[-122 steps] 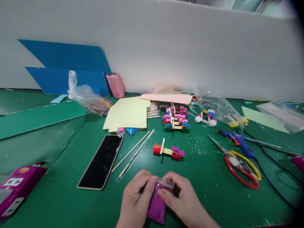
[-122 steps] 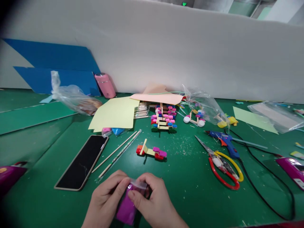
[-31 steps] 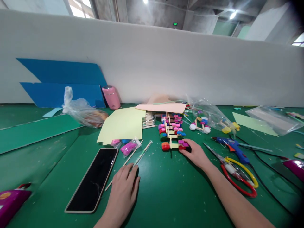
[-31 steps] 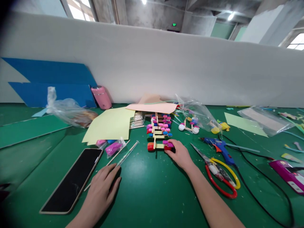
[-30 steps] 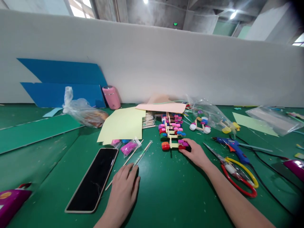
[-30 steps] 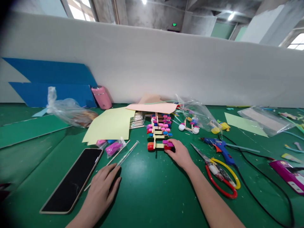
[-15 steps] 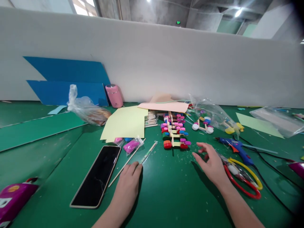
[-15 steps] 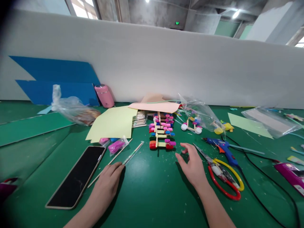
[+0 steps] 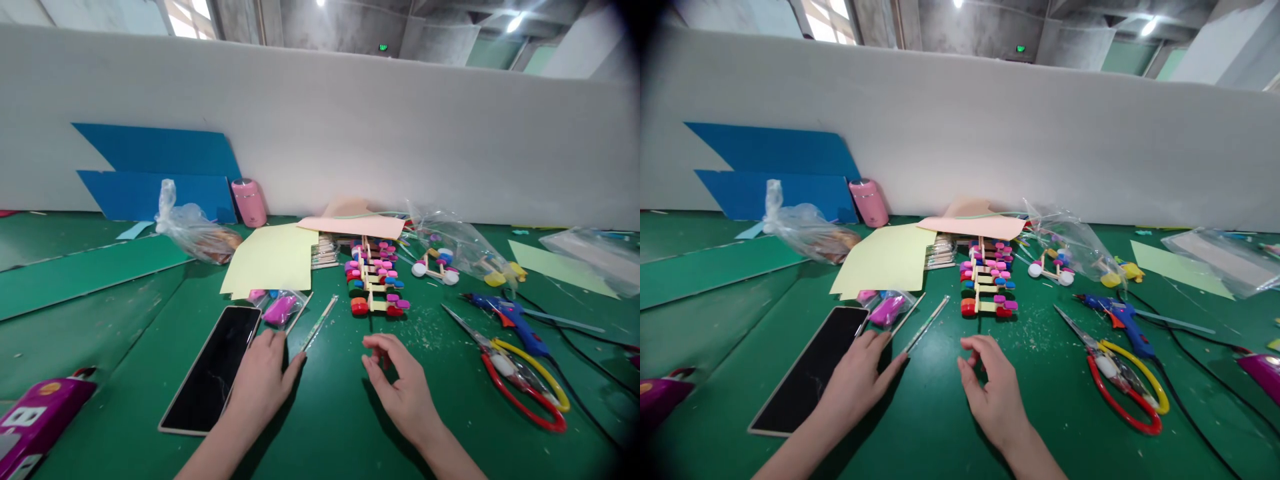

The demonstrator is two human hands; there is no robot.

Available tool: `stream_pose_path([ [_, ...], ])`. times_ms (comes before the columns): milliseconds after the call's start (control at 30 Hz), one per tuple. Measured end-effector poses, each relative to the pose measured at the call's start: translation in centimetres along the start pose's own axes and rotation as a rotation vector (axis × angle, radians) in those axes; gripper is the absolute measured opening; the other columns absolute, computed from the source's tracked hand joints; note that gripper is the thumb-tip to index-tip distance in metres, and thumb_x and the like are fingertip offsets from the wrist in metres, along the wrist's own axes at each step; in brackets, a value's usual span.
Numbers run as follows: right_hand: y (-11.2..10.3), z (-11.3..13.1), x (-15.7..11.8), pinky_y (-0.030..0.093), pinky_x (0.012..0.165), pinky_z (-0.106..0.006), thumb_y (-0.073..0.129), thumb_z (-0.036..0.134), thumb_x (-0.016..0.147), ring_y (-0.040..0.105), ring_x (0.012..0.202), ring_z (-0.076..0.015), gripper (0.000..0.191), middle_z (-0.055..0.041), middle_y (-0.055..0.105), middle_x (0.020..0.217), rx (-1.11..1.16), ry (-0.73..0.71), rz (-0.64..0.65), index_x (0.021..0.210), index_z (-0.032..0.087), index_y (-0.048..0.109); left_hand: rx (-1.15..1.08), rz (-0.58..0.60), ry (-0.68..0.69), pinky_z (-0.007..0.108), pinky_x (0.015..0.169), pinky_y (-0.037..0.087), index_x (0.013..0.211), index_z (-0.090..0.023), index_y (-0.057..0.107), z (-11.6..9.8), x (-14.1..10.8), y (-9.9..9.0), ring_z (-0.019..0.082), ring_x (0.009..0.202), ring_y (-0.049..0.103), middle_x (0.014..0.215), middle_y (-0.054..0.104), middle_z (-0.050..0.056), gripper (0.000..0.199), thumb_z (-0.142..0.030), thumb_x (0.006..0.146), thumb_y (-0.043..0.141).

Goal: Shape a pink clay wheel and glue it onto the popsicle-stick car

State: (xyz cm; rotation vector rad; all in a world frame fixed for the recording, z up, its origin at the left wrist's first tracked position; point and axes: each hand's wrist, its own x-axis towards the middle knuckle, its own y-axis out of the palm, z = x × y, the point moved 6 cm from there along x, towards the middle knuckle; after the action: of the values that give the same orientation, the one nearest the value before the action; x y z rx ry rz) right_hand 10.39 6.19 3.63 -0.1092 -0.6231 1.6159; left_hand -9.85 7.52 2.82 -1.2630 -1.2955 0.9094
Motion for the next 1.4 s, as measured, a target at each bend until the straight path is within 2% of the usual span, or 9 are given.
stream_pose_path([
  [200, 0.4, -0.7, -0.5, 0.046, 0.068, -0.025, 0.047, 0.021, 0.085, 0.053, 0.074, -0.0135, 0.017, -0.005, 0.053, 0.094, 0.022, 0.026, 0.031, 0.101, 0.022, 0.051, -0.033, -0.026, 0.027, 0.033, 0.073, 0.046, 0.107, -0.009, 0.053, -0.8, 0.0, 0.2, 0.023, 0.086, 0.057, 0.094, 0.061, 0.014, 0.037, -0.034, 0.085, 0.039],
  [367, 0.6, -0.9, -0.7, 0.045, 0.066, -0.023, 0.046, 0.022, 0.085, 0.053, 0.072, -0.0129, 0.015, -0.0038, 0.054, 0.091, 0.052, 0.047, 0.052, 0.099, 0.022, 0.052, 0.2, -0.133, -0.134, 0.044, 0.077, 0.041, 0.11, -0.009, 0.054, 4.0, -0.8, -2.1, 0.032, 0.099, 0.051, 0.108, 0.058, 0.018, 0.042, -0.038, 0.083, 0.039],
  [467, 1.1, -1.0, -0.7, 0.045, 0.065, -0.023, 0.046, 0.023, 0.086, 0.052, 0.071, -0.0125, 0.016, -0.0032, 0.054, 0.089, 0.078, 0.054, 0.078, 0.101, 0.022, 0.052, 0.293, -0.13, -0.157, 0.046, 0.08, 0.036, 0.11, -0.011, 0.055, 5.4, -1.1, -2.0, 0.033, 0.106, 0.046, 0.114, 0.056, 0.018, 0.041, -0.037, 0.082, 0.04],
  [700, 1.6, -1.5, -0.6, 0.044, 0.064, -0.022, 0.046, 0.022, 0.085, 0.052, 0.07, -0.0119, 0.018, -0.0024, 0.055, 0.089, 0.063, 0.072, 0.108, 0.103, 0.023, 0.051, 0.255, -0.113, -0.001, 0.048, 0.086, 0.028, 0.078, -0.021, 0.067, 2.6, 3.0, -0.6, 0.029, 0.103, 0.048, 0.092, 0.066, 0.009, 0.033, -0.028, 0.086, 0.035],
  [800, 1.5, -1.7, -0.6, 0.044, 0.065, -0.022, 0.045, 0.022, 0.085, 0.052, 0.07, -0.0117, 0.019, -0.0023, 0.055, 0.089, 0.062, 0.078, 0.116, 0.103, 0.023, 0.051, 0.243, -0.123, -0.017, 0.047, 0.083, 0.03, 0.087, -0.021, 0.066, 2.5, 4.1, -1.4, 0.029, 0.101, 0.048, 0.098, 0.064, 0.01, 0.03, -0.03, 0.085, 0.036],
  [933, 1.6, -1.8, -0.6, 0.044, 0.063, -0.022, 0.045, 0.023, 0.086, 0.052, 0.069, -0.0114, 0.018, -0.0027, 0.055, 0.088, 0.079, 0.104, 0.123, 0.103, 0.022, 0.051, 0.236, -0.149, -0.185, 0.048, 0.081, 0.034, 0.12, -0.013, 0.047, 4.7, 2.4, -2.9, 0.032, 0.106, 0.046, 0.116, 0.054, 0.017, 0.047, -0.039, 0.082, 0.038],
  [1067, 2.0, -1.7, -0.7, 0.044, 0.062, -0.021, 0.046, 0.024, 0.086, 0.051, 0.068, -0.011, 0.018, -0.0022, 0.055, 0.087, 0.092, 0.111, 0.154, 0.103, 0.022, 0.051, 0.213, -0.052, -0.384, 0.048, 0.083, 0.038, 0.13, -0.005, 0.029, 7.5, -0.4, -2.3, 0.036, 0.114, 0.042, 0.131, 0.04, 0.023, 0.07, -0.049, 0.077, 0.038],
  [1167, 2.1, -1.8, -0.8, 0.044, 0.063, -0.021, 0.046, 0.024, 0.086, 0.052, 0.07, -0.0112, 0.019, -0.0021, 0.056, 0.089, 0.085, 0.119, 0.156, 0.104, 0.023, 0.051, 0.178, -0.002, -0.392, 0.043, 0.085, 0.04, 0.13, -0.002, 0.027, 8.2, -1.3, -1.1, 0.034, 0.114, 0.044, 0.131, 0.041, 0.023, 0.069, -0.045, 0.076, 0.038],
  [1400, 1.6, -1.9, -0.7, 0.044, 0.062, -0.021, 0.045, 0.026, 0.086, 0.052, 0.069, -0.0114, 0.018, -0.0027, 0.056, 0.088, 0.053, 0.139, 0.131, 0.103, 0.021, 0.052, 0.184, -0.065, -0.355, 0.04, 0.086, 0.041, 0.127, 0.001, 0.03, 7.8, -0.7, -0.8, 0.034, 0.108, 0.05, 0.125, 0.045, 0.024, 0.066, -0.038, 0.074, 0.04],
])
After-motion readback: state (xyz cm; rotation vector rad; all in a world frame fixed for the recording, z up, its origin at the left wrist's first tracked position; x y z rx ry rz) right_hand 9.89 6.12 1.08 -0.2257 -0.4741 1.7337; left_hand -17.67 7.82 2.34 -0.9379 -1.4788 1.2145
